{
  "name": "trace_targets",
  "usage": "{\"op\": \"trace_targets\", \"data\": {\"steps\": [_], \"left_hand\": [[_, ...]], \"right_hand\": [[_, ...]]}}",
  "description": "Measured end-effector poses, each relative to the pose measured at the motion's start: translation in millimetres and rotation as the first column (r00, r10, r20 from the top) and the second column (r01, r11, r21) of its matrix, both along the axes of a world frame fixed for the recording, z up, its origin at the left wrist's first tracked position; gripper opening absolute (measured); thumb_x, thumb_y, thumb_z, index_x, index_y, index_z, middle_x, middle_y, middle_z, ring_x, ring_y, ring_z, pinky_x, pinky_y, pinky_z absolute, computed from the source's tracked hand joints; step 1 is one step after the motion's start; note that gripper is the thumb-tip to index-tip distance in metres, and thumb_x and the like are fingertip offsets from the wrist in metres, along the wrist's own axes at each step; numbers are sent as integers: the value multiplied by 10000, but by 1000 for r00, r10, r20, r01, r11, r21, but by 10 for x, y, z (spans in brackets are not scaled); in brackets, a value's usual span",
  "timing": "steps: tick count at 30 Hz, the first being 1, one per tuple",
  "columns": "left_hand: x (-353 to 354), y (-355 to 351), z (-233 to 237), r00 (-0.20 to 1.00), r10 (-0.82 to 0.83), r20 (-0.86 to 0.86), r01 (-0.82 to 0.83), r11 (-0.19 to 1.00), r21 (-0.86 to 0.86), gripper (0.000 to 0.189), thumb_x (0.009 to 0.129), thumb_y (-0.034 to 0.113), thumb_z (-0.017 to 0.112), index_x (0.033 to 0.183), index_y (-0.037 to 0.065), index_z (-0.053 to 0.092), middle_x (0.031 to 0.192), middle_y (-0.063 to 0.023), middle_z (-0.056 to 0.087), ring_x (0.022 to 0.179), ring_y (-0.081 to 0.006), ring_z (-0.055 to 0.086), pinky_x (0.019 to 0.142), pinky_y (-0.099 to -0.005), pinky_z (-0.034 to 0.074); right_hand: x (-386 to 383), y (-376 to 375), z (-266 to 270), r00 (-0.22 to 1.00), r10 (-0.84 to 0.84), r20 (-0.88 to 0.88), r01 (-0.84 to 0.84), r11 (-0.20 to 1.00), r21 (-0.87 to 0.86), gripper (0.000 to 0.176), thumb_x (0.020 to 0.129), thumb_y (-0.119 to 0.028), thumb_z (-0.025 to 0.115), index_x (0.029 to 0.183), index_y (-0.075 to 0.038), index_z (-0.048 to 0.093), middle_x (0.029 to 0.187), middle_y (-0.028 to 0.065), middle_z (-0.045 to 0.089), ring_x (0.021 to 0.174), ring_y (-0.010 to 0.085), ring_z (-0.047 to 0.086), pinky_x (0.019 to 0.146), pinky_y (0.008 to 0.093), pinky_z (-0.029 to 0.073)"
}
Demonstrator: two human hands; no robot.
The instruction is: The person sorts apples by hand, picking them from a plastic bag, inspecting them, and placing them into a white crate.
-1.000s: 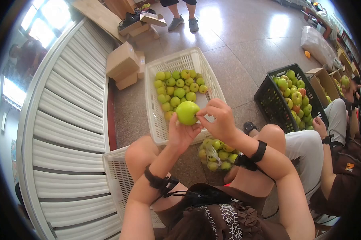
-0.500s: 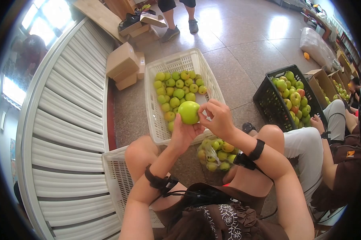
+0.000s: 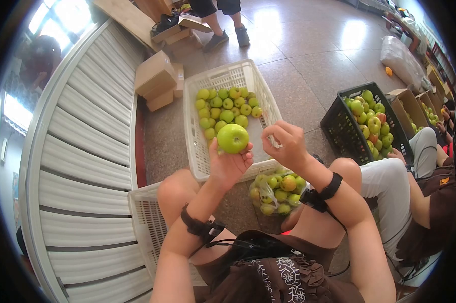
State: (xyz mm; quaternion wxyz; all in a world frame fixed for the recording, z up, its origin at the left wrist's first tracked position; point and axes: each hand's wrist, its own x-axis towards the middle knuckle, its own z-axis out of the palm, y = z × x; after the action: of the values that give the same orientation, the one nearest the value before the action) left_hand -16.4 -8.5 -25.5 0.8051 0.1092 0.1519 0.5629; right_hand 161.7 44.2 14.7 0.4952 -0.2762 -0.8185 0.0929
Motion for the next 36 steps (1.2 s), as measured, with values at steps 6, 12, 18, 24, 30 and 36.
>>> {"op": "trace_targets", "data": {"steps": [6,12,18,24,30,36], "left_hand": [[16,-10,14,999,-17,-49,18,999,27,624,847,576,314,1078,24,489,942,-145,564,788,-216,521,740,-318,445],[54,-22,38,976,-17,-219,38,995,92,604,858,567,296,1112,46,466,995,-108,537,818,-188,511,763,-310,433],[90,-26,-18,936,43,-350,20,984,175,574,880,544,280,1165,66,421,1048,-55,519,845,-165,524,772,-325,438],[103,-22,-51,877,102,-470,37,960,277,594,881,574,269,1194,91,413,1113,-74,516,897,-138,520,809,-308,437],[155,-13,-23,872,135,-471,-32,975,221,595,881,576,262,1195,92,410,1118,-75,514,909,-147,522,804,-314,441],[36,18,-43,974,134,-182,-120,989,89,594,867,578,262,1138,81,442,1002,-96,535,850,-177,512,794,-339,432]], "right_hand": [[50,35,1,998,-52,-26,48,990,-133,141,643,-41,640,699,-76,515,638,54,497,529,224,525,469,293,420],[-21,-11,8,991,122,-58,-125,991,-43,113,653,-36,654,730,-71,579,658,57,520,551,213,531,482,295,420],[-95,-26,-97,988,134,-78,-139,988,-61,105,651,-21,658,737,-60,610,663,52,533,528,174,517,465,275,403],[-135,-67,-127,998,38,-59,-47,986,-162,99,669,-40,642,736,-61,573,637,47,494,519,162,503,461,271,398],[-124,-76,-115,997,74,23,-66,965,-256,127,673,-41,628,747,-57,527,678,73,513,596,229,555,522,310,435],[-104,-143,-91,958,283,-49,-270,829,-490,109,718,-61,622,743,-39,517,636,81,476,528,204,485,507,294,405]]}}
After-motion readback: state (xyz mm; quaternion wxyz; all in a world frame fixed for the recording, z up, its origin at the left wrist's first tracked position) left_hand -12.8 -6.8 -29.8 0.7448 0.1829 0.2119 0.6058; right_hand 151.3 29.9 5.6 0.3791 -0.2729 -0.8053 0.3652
